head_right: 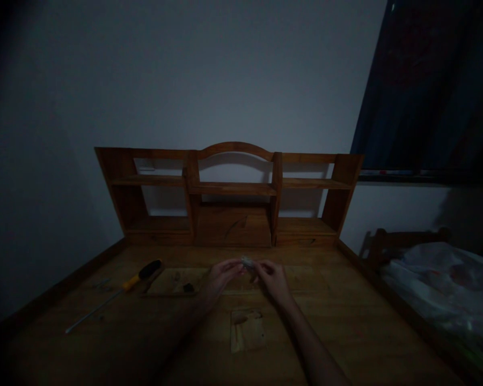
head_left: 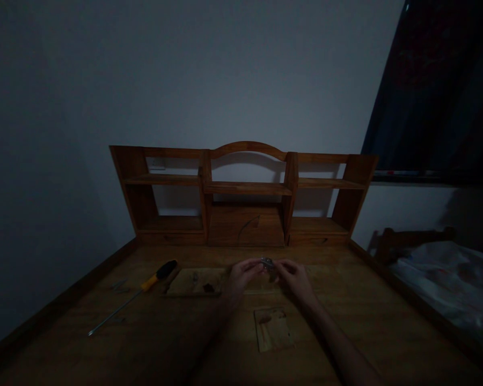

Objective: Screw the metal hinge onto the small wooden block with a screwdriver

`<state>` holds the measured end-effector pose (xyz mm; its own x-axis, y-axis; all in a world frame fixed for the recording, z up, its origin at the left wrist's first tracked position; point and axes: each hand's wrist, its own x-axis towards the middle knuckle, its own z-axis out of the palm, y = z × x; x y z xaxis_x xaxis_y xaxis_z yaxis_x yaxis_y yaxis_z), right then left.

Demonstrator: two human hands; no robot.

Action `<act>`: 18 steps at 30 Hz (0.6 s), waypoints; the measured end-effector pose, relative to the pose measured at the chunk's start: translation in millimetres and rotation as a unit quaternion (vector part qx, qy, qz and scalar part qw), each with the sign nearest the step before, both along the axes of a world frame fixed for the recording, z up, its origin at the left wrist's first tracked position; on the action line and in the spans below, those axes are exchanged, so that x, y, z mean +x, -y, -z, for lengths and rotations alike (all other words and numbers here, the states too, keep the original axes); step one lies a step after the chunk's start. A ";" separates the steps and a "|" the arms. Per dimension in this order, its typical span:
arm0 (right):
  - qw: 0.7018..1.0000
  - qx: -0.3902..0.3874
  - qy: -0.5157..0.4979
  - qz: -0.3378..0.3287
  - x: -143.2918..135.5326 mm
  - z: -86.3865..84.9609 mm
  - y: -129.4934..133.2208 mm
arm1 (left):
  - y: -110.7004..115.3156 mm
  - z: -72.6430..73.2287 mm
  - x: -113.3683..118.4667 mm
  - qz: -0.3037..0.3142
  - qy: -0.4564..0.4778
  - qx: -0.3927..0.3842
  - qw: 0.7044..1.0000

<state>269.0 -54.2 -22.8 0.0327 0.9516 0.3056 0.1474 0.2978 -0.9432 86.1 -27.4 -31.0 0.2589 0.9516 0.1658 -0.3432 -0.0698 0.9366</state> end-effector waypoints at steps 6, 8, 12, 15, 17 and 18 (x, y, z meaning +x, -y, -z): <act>0.998 -0.034 -0.022 -0.053 4.1 7.4 -8.3 | 1.0 0.6 -0.3 0.004 -0.039 0.038 0.999; 0.994 -0.058 -0.016 -0.088 5.9 10.1 -11.3 | 1.0 0.8 0.3 -0.008 -0.040 0.038 0.998; 0.989 -0.088 -0.025 -0.120 8.2 15.6 -16.0 | 0.8 1.0 2.1 -0.007 -0.038 0.039 0.998; 0.988 -0.086 -0.045 -0.122 9.4 19.4 -17.9 | -0.7 2.3 2.4 -0.010 -0.036 0.045 0.998; 0.987 -0.085 -0.041 -0.130 10.4 20.8 -18.1 | -2.1 3.6 2.1 -0.016 -0.043 0.051 0.998; 0.987 -0.086 -0.036 -0.133 10.9 21.0 -17.8 | -2.9 4.3 1.9 -0.019 -0.049 0.055 0.997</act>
<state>279.9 -36.3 -43.8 -0.2098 0.9668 0.1456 0.0158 0.1522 -0.9882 88.0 -24.5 -35.3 0.2424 0.9387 0.2451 -0.2451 -0.1852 0.9516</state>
